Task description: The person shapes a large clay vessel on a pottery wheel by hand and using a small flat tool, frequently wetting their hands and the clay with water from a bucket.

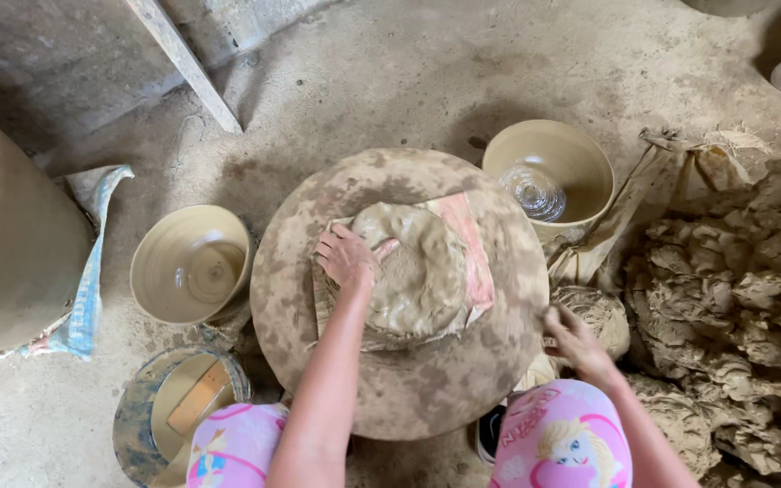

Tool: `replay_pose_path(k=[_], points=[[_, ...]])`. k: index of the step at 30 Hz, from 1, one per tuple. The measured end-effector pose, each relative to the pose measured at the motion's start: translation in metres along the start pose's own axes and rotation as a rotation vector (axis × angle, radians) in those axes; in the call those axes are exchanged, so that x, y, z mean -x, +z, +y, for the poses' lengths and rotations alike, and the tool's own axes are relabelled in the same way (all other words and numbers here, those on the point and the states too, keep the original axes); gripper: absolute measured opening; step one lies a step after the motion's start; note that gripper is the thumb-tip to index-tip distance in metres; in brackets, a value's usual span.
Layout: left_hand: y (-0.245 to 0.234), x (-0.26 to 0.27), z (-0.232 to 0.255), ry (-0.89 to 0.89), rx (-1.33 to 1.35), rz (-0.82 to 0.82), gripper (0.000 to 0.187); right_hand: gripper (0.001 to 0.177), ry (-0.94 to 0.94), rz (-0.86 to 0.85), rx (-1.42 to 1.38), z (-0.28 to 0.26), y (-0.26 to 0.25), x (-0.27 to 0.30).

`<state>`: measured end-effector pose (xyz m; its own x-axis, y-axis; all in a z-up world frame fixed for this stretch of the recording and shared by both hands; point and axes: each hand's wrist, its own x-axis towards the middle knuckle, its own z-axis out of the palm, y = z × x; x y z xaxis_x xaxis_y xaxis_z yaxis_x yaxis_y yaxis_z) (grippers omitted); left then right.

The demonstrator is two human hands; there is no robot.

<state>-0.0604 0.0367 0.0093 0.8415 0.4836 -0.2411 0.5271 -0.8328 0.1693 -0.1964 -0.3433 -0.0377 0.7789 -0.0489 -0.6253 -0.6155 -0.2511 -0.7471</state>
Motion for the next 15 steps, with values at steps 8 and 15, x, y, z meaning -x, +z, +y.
replay_pose_path(k=[8, 15], points=[[0.067, -0.044, -0.003, 0.354, -0.136, 0.308, 0.087, 0.073, -0.285, 0.204, -0.105, -0.005, -0.058, -0.027], [0.049, -0.04, 0.011, 0.347, -0.226, 0.482, 0.094, 0.068, -0.424, 0.306, 0.193, -0.088, -0.016, -0.082]])
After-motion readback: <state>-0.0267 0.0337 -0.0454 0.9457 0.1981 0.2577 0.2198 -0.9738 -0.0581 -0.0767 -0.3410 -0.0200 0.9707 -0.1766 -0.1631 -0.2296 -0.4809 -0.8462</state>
